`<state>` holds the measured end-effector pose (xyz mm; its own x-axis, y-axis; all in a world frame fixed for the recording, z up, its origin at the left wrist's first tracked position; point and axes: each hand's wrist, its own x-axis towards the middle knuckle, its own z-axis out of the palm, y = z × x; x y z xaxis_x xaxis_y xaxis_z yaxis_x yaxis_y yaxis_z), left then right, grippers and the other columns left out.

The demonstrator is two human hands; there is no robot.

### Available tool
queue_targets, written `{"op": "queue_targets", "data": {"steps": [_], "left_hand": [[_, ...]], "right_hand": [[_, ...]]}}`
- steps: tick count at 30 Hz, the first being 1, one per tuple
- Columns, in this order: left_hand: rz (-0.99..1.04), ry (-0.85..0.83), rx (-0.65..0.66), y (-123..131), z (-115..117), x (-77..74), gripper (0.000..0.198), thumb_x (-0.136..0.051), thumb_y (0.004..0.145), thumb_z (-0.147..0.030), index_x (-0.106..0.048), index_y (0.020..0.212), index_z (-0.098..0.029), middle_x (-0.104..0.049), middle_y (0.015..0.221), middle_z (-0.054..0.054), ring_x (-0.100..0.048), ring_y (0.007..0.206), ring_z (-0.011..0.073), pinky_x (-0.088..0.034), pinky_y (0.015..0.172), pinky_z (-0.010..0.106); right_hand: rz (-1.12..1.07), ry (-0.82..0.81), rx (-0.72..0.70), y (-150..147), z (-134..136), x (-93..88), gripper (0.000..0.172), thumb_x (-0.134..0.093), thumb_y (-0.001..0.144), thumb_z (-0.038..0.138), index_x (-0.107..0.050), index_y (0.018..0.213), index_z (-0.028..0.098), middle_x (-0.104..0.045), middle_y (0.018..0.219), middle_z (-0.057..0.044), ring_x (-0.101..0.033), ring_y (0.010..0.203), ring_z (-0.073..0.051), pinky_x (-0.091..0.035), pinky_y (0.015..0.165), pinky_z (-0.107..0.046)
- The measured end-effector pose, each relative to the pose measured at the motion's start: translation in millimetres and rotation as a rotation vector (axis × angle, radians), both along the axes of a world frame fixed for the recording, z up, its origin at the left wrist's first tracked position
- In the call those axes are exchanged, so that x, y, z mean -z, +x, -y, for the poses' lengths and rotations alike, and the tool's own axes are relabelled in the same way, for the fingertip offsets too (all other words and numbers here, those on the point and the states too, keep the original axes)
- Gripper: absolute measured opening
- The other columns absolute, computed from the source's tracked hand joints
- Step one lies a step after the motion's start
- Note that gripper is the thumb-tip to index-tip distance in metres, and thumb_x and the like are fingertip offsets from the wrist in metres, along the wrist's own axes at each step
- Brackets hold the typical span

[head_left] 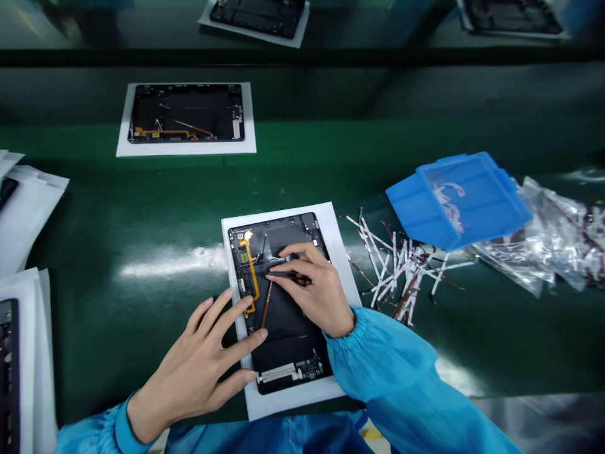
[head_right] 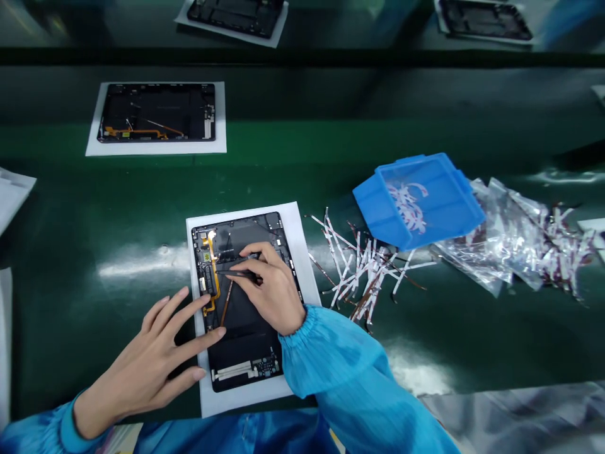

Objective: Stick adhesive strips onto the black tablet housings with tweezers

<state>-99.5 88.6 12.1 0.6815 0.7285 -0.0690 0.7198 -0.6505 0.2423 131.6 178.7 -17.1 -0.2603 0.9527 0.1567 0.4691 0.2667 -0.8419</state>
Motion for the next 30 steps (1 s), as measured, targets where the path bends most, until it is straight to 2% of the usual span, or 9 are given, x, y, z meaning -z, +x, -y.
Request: {"op": "queue_targets", "data": {"steps": [9,19,24,30], "left_hand": [[-0.004,-0.010,0.017,-1.1,-0.7,1.4,0.050,-0.050,0.099,-0.040,-0.043,0.148,-0.037,-0.024,0.163,0.007,-0.015,0.150,0.0391,-0.031,0.110,0.056],[0.040,-0.039,-0.025,0.1,0.1,2.3,0.050,-0.054,0.097,-0.035,-0.045,0.147,-0.037,-0.023,0.164,0.008,-0.019,0.150,0.0405,-0.035,0.111,0.058],[0.057,-0.054,-0.053,2.0,0.4,2.4,0.048,-0.054,0.097,-0.030,-0.048,0.144,-0.039,-0.025,0.163,0.007,-0.020,0.150,0.0403,-0.033,0.112,0.059],[0.107,-0.048,-0.075,3.7,-0.6,2.1,0.042,-0.054,0.097,-0.035,-0.055,0.139,-0.038,-0.030,0.161,0.008,-0.020,0.150,0.0382,-0.030,0.112,0.056]], "right_hand": [[0.023,0.013,0.027,-2.0,0.1,4.2,0.007,-0.072,0.084,0.012,-0.075,0.085,0.018,-0.061,0.104,-0.006,-0.056,0.070,-0.012,-0.054,0.064,-0.030],[0.027,0.031,0.010,-1.5,0.5,4.4,0.010,-0.067,0.086,0.012,-0.074,0.086,0.019,-0.063,0.102,-0.005,-0.057,0.069,-0.012,-0.054,0.064,-0.030],[0.011,0.038,0.003,-1.3,0.1,4.9,0.011,-0.067,0.087,0.010,-0.074,0.086,0.018,-0.062,0.099,-0.005,-0.058,0.070,-0.013,-0.055,0.068,-0.030],[0.028,0.030,0.003,-2.3,0.1,4.5,0.011,-0.066,0.087,0.010,-0.073,0.086,0.019,-0.063,0.097,-0.005,-0.060,0.074,-0.014,-0.056,0.071,-0.030]]}}
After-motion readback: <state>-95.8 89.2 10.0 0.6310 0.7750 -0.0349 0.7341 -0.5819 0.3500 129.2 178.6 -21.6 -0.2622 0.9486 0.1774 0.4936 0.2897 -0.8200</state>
